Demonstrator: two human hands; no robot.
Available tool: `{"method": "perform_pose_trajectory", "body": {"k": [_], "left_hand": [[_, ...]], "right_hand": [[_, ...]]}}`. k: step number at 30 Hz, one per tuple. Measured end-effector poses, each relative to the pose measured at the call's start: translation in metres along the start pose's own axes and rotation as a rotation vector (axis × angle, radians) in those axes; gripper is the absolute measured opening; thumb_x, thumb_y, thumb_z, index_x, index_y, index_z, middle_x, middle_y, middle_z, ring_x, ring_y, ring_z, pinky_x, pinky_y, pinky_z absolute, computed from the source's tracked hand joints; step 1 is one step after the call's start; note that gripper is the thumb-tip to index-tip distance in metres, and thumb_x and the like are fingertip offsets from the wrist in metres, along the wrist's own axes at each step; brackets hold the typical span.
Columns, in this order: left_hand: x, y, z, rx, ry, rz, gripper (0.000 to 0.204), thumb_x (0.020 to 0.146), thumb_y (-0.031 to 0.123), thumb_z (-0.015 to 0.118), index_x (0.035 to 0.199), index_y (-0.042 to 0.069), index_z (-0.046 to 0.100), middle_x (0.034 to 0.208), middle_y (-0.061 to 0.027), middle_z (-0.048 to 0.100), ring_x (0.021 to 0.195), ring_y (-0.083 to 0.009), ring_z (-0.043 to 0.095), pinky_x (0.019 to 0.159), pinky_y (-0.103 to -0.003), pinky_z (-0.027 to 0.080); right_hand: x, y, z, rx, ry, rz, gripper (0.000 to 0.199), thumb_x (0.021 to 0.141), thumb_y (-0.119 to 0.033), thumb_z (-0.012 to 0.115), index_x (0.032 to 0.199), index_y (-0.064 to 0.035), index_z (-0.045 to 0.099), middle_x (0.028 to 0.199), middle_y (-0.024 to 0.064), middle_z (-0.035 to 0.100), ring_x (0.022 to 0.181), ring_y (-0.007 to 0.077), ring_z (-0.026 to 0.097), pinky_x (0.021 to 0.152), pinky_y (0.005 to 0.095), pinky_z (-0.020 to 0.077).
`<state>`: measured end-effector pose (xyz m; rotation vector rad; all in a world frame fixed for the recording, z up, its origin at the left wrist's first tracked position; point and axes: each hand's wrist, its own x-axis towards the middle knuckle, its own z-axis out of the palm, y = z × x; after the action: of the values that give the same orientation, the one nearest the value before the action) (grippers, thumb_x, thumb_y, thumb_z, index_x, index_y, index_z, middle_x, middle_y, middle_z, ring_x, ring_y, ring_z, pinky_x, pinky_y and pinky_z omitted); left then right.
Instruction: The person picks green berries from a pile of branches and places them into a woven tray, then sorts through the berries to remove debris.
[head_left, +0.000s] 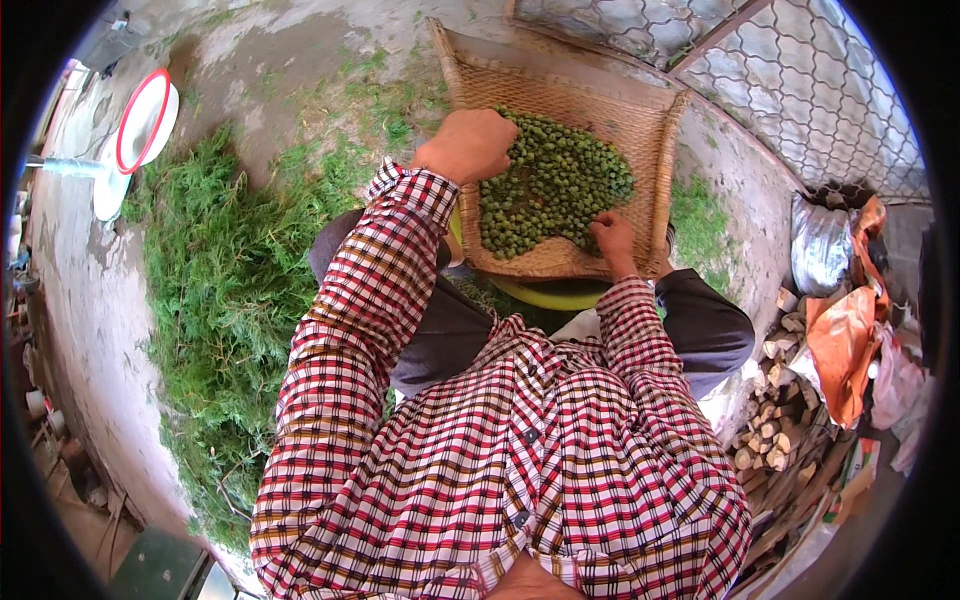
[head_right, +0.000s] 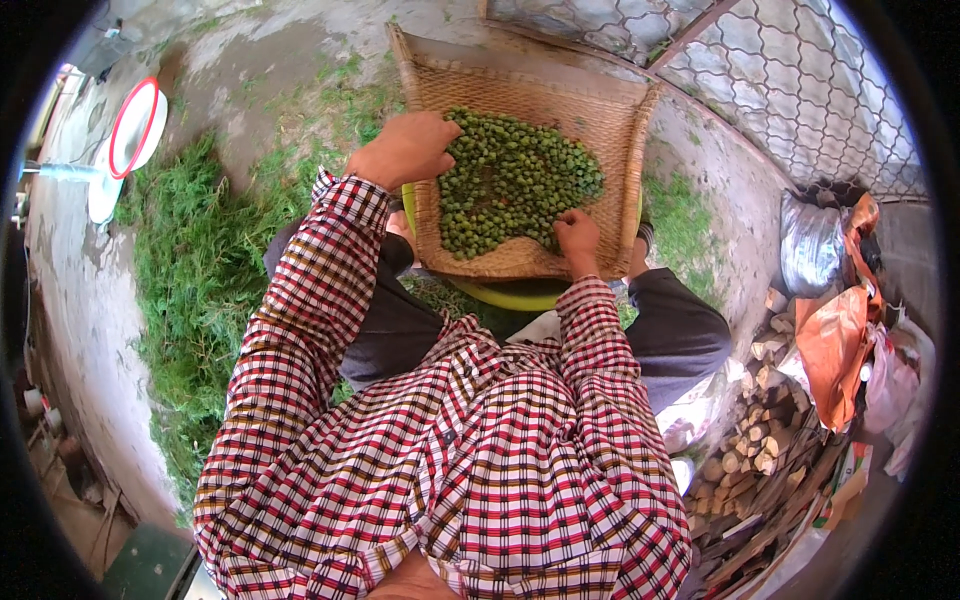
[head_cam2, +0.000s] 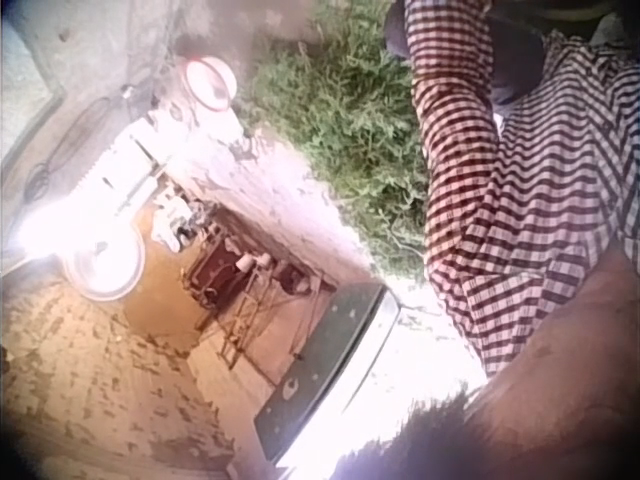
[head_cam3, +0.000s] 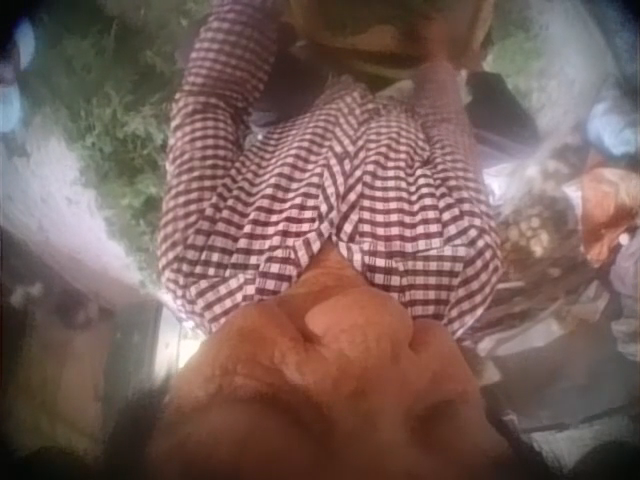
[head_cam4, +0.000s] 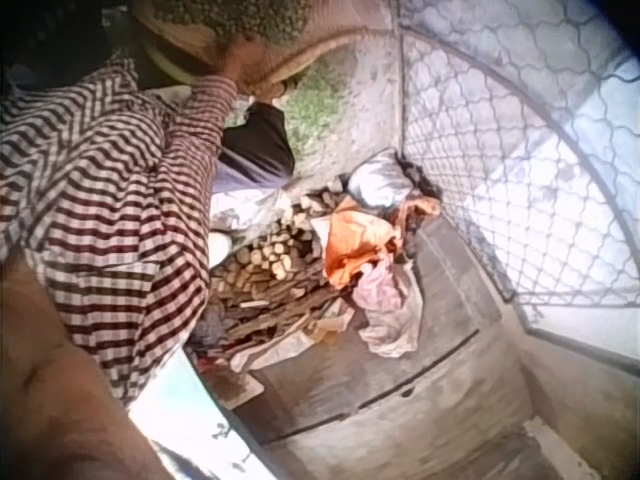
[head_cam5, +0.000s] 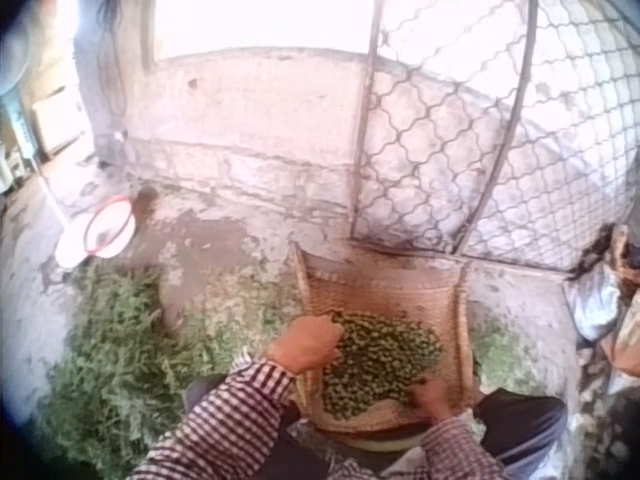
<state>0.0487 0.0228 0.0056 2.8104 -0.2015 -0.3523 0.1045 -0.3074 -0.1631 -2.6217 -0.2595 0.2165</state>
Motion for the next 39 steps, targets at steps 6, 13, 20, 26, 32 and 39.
{"method": "perform_pose_trajectory", "body": {"k": [6, 13, 20, 26, 32, 39], "left_hand": [[0.002, -0.001, 0.003, 0.014, -0.007, 0.004, 0.031, 0.077, 0.018, 0.057, 0.103, 0.001, 0.057, 0.088, -0.017, 0.06, 0.085, -0.031, 0.058, 0.074, -0.042, 0.048], [0.001, 0.002, 0.004, 0.023, 0.103, 0.057, 0.016, 0.076, 0.01, 0.056, 0.083, -0.003, 0.061, 0.079, -0.017, 0.062, 0.072, -0.0287, 0.061, 0.065, -0.038, 0.052], [0.003, 0.001, 0.002, 0.02, -0.017, 0.009, 0.029, 0.078, 0.017, 0.056, 0.101, 0.001, 0.056, 0.086, -0.0164, 0.059, 0.083, -0.0309, 0.058, 0.073, -0.042, 0.049], [0.002, 0.003, 0.001, 0.018, -0.032, 0.006, 0.028, 0.079, 0.017, 0.055, 0.101, 0.0, 0.056, 0.086, -0.0163, 0.059, 0.083, -0.0307, 0.058, 0.073, -0.042, 0.049], [0.005, 0.005, 0.0, 0.023, -0.035, 0.008, 0.028, 0.079, 0.019, 0.056, 0.101, 0.001, 0.056, 0.087, -0.0163, 0.059, 0.084, -0.0311, 0.058, 0.073, -0.042, 0.048], [0.003, 0.003, 0.005, -0.004, 0.014, 0.032, 0.024, 0.076, 0.017, 0.058, 0.093, -0.001, 0.059, 0.09, -0.0178, 0.06, 0.084, -0.0297, 0.06, 0.073, -0.039, 0.05]], "right_hand": [[-0.007, 0.005, -0.032, 0.704, 0.012, 0.411, 0.009, 0.079, -0.003, 0.058, 0.085, 0.0019, 0.054, 0.065, 0.0089, 0.056, 0.053, 0.0157, 0.056, 0.041, 0.0271, 0.0423], [-0.001, 0.038, -0.026, 0.556, -0.001, 0.4, 0.01, 0.078, -0.003, 0.058, 0.086, 0.0016, 0.056, 0.063, 0.0087, 0.056, 0.052, 0.016, 0.056, 0.041, 0.0277, 0.0422], [0.002, 0.034, -0.01, -0.199, -0.066, 0.174, 0.016, 0.07, -0.014, 0.063, 0.073, 0.001, 0.065, 0.066, 0.0153, 0.062, 0.057, 0.0256, 0.06, 0.055, 0.0353, 0.0484], [-0.001, 0.025, -0.014, -0.229, -0.032, 0.156, 0.016, 0.065, -0.016, 0.064, 0.071, -0.0011, 0.065, 0.07, 0.0169, 0.062, 0.063, 0.0313, 0.06, 0.064, 0.0378, 0.0477], [0.002, 0.043, -0.027, -0.033, -0.043, 0.141, 0.014, 0.071, -0.014, 0.061, 0.067, -0.0001, 0.059, 0.058, 0.0112, 0.057, 0.051, 0.0209, 0.055, 0.05, 0.0341, 0.0439], [-0.008, -0.017, -0.075, 0.816, -0.266, 0.388, 0.016, 0.079, -0.008, 0.056, 0.067, -0.0081, 0.046, 0.056, -0.0006, 0.043, 0.043, 0.0088, 0.041, 0.038, 0.0241, 0.0288]]}}
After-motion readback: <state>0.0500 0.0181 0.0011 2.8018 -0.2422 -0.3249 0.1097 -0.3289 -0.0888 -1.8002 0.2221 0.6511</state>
